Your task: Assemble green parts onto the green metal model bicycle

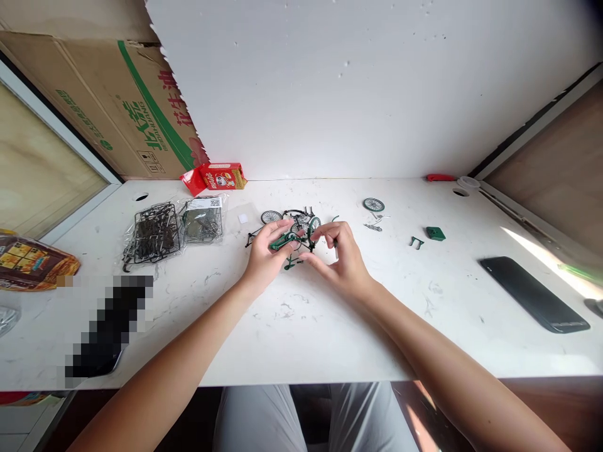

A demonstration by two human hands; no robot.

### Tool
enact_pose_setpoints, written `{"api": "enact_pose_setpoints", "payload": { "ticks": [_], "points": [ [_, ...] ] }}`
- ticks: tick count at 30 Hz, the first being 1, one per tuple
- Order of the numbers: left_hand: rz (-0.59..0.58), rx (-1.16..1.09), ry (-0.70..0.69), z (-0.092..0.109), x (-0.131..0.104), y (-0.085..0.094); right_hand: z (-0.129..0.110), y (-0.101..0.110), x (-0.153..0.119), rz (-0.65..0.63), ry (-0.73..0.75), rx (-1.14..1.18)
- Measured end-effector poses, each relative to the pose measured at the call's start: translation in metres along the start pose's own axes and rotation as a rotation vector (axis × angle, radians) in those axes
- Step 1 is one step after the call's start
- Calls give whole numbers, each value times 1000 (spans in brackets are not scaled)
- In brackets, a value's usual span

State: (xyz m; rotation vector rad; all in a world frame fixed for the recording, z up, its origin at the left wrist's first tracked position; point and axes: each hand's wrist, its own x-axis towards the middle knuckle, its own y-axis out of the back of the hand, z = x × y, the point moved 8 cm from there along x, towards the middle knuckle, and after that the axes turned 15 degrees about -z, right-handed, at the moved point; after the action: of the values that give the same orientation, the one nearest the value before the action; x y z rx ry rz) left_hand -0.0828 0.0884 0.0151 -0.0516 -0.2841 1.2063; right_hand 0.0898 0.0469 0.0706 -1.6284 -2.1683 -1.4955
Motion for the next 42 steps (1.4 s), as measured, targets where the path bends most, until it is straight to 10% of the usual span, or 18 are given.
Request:
{"api": "enact_pose_setpoints", "payload": {
  "ticks": [18, 28, 42],
  "points": [
    [-79, -551, 300, -24, -1, -14, -8, -2, 0, 22, 67, -146],
    [-259, -510, 316, -34, 1, -21, -12, 12, -3, 156, 22, -272],
    [-208, -465, 283, -35, 3, -13, -20, 9, -4, 110, 121, -237]
  ]
}}
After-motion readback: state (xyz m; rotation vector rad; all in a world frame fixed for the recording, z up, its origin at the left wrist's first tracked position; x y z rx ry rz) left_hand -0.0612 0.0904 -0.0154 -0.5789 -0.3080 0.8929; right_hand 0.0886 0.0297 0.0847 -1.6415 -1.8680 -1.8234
